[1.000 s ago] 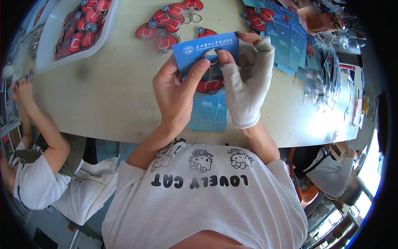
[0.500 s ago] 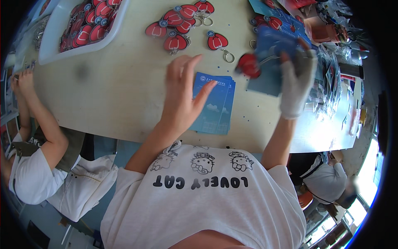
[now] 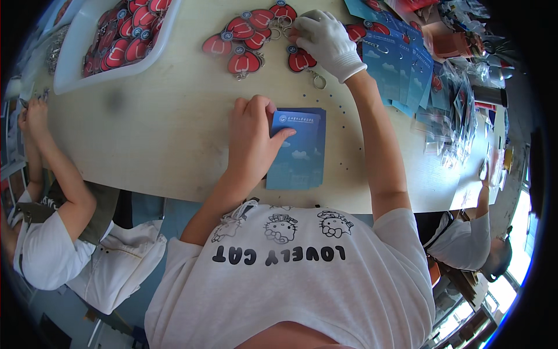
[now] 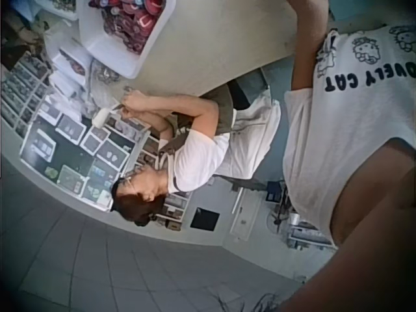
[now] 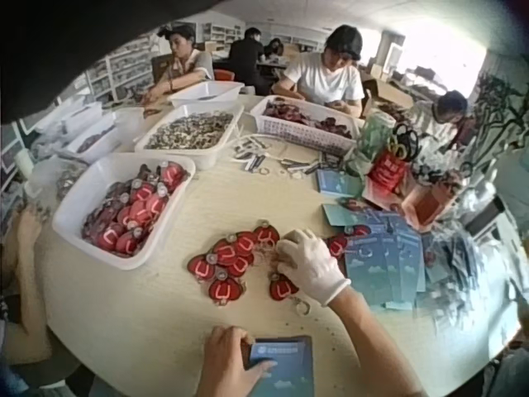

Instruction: The person assembles heart-shaped keychains by attaching them to blue cardboard backing cards. They pick up a keychain and a card, thread the metal ring through a hole in the card, and place the finished unit on a growing pile. The process is repeated continuously throughout the clip.

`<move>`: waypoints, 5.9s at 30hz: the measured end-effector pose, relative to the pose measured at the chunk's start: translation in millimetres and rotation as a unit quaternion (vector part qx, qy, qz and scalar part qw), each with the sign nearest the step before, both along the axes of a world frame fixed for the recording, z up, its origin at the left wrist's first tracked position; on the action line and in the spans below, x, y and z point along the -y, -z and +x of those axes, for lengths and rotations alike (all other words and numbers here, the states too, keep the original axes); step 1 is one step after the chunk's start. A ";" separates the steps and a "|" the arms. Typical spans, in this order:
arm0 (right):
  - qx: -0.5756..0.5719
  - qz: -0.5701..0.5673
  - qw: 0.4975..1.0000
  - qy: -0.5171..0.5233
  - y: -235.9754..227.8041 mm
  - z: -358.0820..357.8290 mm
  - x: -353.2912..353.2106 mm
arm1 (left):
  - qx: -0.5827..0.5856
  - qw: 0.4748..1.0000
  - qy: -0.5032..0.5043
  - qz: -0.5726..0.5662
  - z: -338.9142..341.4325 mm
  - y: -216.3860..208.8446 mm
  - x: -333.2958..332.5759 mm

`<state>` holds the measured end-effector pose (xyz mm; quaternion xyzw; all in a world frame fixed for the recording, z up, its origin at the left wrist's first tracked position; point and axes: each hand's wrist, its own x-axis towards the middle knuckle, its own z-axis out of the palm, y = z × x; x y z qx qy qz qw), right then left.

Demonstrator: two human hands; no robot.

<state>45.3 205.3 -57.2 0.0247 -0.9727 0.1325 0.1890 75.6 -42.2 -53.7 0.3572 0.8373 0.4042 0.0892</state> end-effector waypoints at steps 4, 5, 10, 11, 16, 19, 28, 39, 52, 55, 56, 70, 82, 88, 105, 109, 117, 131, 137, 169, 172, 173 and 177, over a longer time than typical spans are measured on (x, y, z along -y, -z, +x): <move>0.083 -0.093 0.992 0.004 -22.4 15.0 11.2 | 0.393 0.895 -0.033 0.208 -4.3 -9.4 7.6; 0.065 -0.117 0.991 0.007 -31.5 22.0 14.8 | 0.392 0.887 -0.037 0.242 -4.9 -14.1 9.5; -0.109 -0.122 0.986 0.022 -67.4 70.8 36.0 | 0.246 0.949 -0.071 0.184 -10.1 -17.0 12.9; -0.104 -0.128 0.986 0.027 -72.9 79.7 39.4 | 0.173 0.964 -0.071 0.187 -9.0 -18.4 8.8; -0.057 -0.279 0.956 0.073 -86.0 123.2 58.3 | 0.058 0.967 -0.102 0.225 -5.0 -11.6 1.5; -0.059 -0.475 0.876 0.062 -89.6 138.3 69.2 | 0.052 0.969 -0.103 0.219 -6.3 -2.2 4.6; 0.103 -0.404 0.907 0.061 -85.7 131.3 112.9 | 0.216 0.908 -0.145 0.330 1.2 -28.1 1.0; -0.130 -0.312 0.932 0.127 -67.7 110.7 118.2 | 0.361 0.808 -0.019 0.466 5.9 -44.9 -8.3; -0.267 -0.474 0.829 0.129 -67.4 103.2 140.0 | 0.369 0.803 -0.024 0.467 19.8 -49.8 -19.3; -0.209 -0.468 0.851 0.112 -76.3 108.6 133.3 | 0.382 0.805 -0.025 0.453 18.7 -54.6 -17.4; -0.203 -0.476 0.849 0.110 -79.3 108.3 133.5 | 0.385 0.805 -0.026 0.451 18.8 -55.8 -16.6; -0.186 -0.486 0.847 0.106 -69.2 117.8 133.4 | 0.467 0.757 -0.013 0.457 16.1 -67.5 -12.0; -0.028 -0.518 0.842 0.150 -76.4 120.5 128.6 | 0.419 0.801 0.016 0.427 15.9 -46.5 -11.2; -0.164 -0.414 0.849 0.283 -95.1 148.1 36.3 | -0.098 0.993 -0.028 0.059 -6.0 -29.4 10.6; 0.079 -0.064 0.984 0.144 -34.2 133.2 37.6 | 0.186 0.976 -0.038 0.105 -6.3 -7.8 9.9; 0.053 -0.203 0.961 0.179 -24.6 148.8 33.3 | 0.234 0.966 -0.089 0.063 -5.2 -25.9 14.5; 0.013 -0.252 0.935 0.250 -27.2 160.6 37.5 | 0.208 0.948 -0.089 0.225 -2.5 -21.5 17.2; -0.022 -0.602 0.789 0.123 -93.8 120.5 99.1 | 0.325 0.871 -0.031 0.368 18.3 -43.2 -19.9; -0.012 -0.554 0.819 0.149 -96.7 118.7 103.6 | 0.388 0.829 -0.040 0.401 17.8 -40.8 -20.7; 0.029 -0.010 0.995 0.097 -47.6 133.1 15.2 | -0.145 0.977 -0.072 -0.136 0.2 -7.0 -2.8; 0.067 -0.027 0.989 0.128 -26.9 136.9 38.6 | -0.112 0.987 -0.055 -0.098 -1.5 -3.3 -5.0; 0.066 -0.020 0.991 0.114 -25.1 136.2 39.5 | 0.006 0.997 -0.058 -0.048 -4.4 -5.7 -5.1; 0.019 -0.105 0.991 0.085 -25.9 136.0 37.2 | 0.241 0.956 -0.074 0.151 -14.8 -8.6 -2.0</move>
